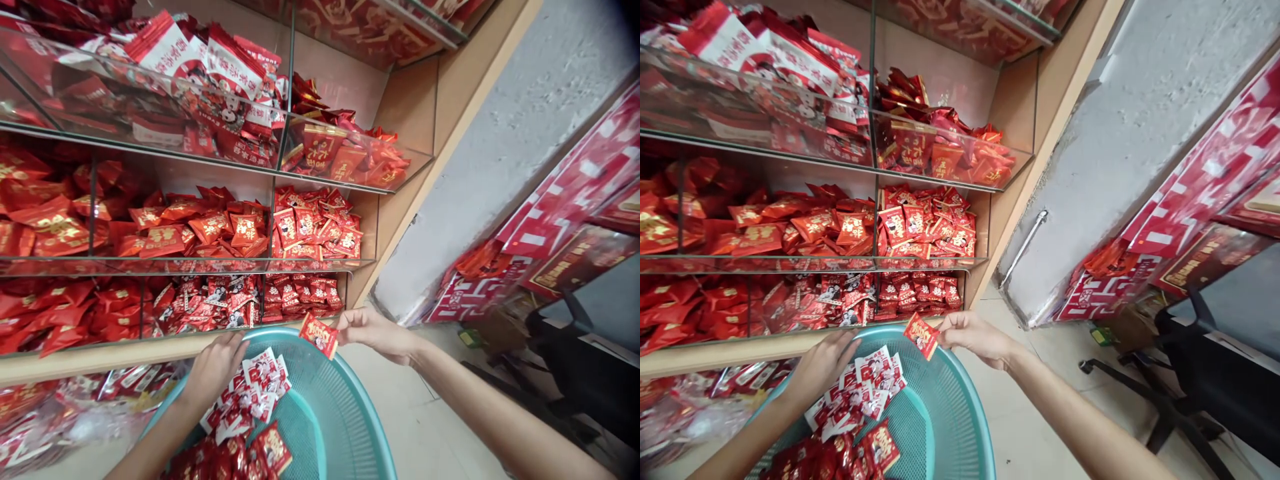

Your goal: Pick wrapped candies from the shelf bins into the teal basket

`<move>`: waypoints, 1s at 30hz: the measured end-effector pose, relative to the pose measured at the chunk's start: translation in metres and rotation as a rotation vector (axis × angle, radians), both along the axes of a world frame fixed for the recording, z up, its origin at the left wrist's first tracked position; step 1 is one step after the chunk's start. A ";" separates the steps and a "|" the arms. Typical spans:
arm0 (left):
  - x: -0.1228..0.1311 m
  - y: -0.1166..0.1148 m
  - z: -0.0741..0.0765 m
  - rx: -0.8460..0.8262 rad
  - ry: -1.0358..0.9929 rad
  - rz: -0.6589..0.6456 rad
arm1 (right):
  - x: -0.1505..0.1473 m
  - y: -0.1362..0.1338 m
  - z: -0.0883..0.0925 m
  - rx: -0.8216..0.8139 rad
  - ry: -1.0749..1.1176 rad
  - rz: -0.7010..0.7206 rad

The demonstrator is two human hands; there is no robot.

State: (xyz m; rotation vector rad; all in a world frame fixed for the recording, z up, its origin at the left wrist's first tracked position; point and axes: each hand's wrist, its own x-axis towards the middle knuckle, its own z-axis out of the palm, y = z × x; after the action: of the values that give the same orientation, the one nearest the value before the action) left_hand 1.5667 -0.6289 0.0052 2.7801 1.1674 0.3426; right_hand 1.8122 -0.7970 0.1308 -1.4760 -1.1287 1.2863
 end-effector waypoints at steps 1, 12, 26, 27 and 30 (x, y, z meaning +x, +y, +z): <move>0.000 0.000 0.000 -0.004 0.005 0.003 | -0.004 -0.001 -0.010 -0.006 0.059 -0.029; -0.001 -0.005 0.003 0.007 0.015 0.008 | -0.071 -0.029 -0.128 -0.462 0.324 -0.209; 0.000 -0.004 -0.003 0.043 -0.018 0.005 | -0.102 -0.027 -0.172 -0.627 0.486 -0.300; 0.000 -0.004 -0.002 0.044 -0.017 0.004 | -0.102 -0.027 -0.175 -0.636 0.488 -0.299; 0.001 -0.003 -0.002 0.052 -0.015 0.007 | -0.102 -0.030 -0.183 -0.673 0.393 -0.224</move>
State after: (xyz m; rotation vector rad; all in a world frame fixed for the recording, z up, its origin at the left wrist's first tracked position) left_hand 1.5674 -0.6324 0.0033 2.8134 1.1814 0.3994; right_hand 1.7100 -0.8266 -0.0520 -1.6478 -0.2617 1.7877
